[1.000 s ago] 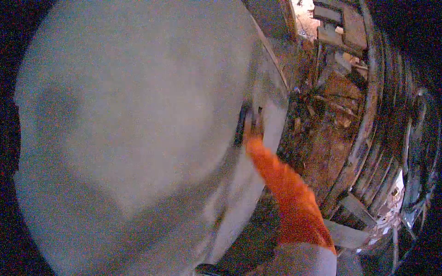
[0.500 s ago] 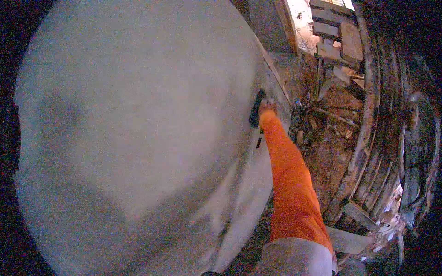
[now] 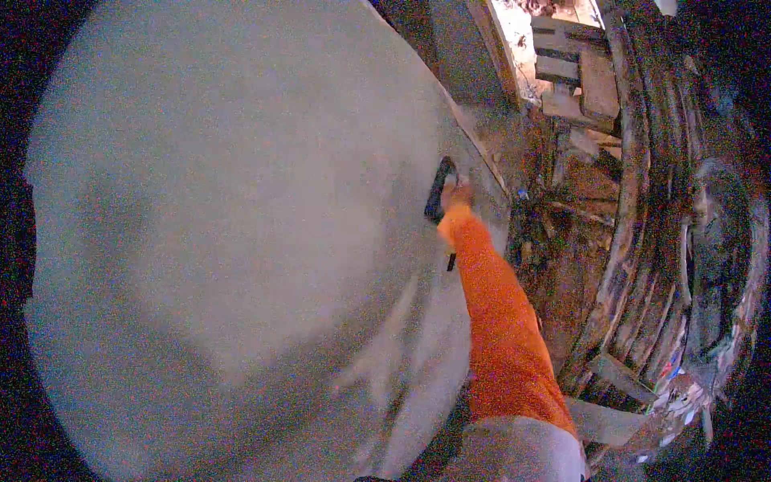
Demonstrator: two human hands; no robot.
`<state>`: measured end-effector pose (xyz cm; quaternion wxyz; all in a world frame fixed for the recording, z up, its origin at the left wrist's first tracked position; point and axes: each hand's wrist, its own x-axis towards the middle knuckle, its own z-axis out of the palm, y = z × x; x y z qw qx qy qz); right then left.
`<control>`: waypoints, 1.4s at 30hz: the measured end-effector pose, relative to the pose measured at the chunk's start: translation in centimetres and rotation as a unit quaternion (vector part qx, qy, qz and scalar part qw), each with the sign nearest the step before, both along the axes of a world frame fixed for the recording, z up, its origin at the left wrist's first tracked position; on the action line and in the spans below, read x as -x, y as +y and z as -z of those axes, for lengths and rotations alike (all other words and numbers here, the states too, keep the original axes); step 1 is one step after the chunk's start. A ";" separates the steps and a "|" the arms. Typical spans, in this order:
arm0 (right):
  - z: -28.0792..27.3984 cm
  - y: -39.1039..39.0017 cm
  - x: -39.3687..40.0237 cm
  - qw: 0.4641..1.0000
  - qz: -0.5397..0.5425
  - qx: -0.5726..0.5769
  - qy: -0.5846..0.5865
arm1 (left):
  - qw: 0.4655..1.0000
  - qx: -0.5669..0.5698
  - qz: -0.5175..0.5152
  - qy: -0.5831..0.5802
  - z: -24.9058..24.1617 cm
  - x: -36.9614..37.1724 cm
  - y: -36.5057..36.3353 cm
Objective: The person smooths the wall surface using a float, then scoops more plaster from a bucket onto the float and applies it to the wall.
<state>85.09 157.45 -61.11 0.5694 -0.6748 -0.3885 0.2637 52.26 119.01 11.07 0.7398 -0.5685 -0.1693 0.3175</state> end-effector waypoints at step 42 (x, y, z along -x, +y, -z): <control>-21.0 -2.5 1.1 0.964 0.005 -0.266 0.016 | 0.989 0.001 0.017 -0.150 -0.8 -2.1 -1.2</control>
